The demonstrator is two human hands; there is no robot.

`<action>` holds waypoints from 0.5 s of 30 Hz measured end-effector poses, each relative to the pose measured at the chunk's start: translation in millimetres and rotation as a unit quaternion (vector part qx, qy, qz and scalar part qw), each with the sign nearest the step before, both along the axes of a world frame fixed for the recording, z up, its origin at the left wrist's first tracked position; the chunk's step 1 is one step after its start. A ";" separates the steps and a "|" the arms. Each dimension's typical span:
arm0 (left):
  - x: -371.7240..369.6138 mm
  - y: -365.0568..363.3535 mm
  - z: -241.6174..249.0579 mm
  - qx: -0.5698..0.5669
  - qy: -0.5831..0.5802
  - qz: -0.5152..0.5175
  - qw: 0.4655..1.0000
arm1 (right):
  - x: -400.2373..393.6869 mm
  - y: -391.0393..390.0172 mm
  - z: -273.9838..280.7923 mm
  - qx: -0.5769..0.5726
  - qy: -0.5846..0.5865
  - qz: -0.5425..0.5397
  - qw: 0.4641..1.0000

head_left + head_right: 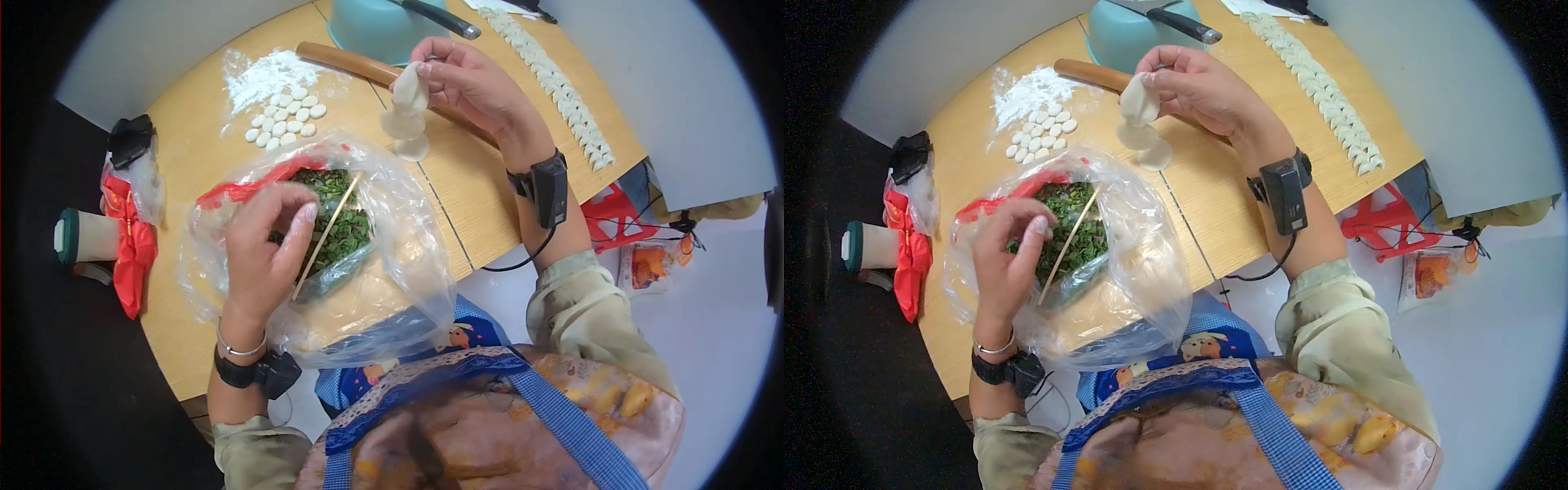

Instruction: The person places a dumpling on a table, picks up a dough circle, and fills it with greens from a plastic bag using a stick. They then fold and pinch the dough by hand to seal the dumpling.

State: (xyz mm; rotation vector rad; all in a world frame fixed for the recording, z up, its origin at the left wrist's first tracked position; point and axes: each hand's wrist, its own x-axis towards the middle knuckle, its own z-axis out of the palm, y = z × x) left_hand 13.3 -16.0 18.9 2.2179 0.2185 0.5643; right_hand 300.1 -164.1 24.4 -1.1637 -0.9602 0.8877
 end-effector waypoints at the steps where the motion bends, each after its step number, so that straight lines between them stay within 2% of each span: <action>1: 3.8 -2.6 6.4 0.007 -0.038 -0.003 0.999 | -3.4 -0.7 -1.7 -0.001 0.029 0.008 1.000; 2: 12.6 -6.8 13.7 0.009 -0.034 -0.002 0.999 | -5.5 -0.7 -1.0 0.001 0.033 0.009 0.999; 4: 38.6 -13.5 28.4 -0.065 -0.049 0.014 0.997 | -8.7 0.3 1.6 0.003 0.057 0.030 0.998; 5: 51.8 -12.5 26.3 -0.058 -0.046 0.017 0.997 | -8.7 0.2 1.8 0.011 0.059 0.033 0.998; 7: 77.5 -8.7 13.7 -0.049 -0.016 -0.052 0.997 | -6.6 -1.2 1.9 0.025 0.077 0.081 0.993; 8: 84.4 -7.7 14.6 -0.039 -0.015 -0.054 0.998 | -8.4 -1.6 3.1 0.034 0.076 0.080 0.993; 10: 96.7 -8.0 16.3 -0.163 0.104 -0.142 0.971 | -9.6 -3.2 2.5 0.017 0.083 0.075 0.994; 11: 99.6 -9.3 13.8 -0.234 0.108 -0.138 0.956 | -8.5 -4.2 1.1 0.025 0.087 0.070 0.993; 15: 104.2 -9.8 13.5 -0.237 0.096 -0.107 0.961 | -2.3 -5.8 0.6 0.051 0.103 0.081 0.990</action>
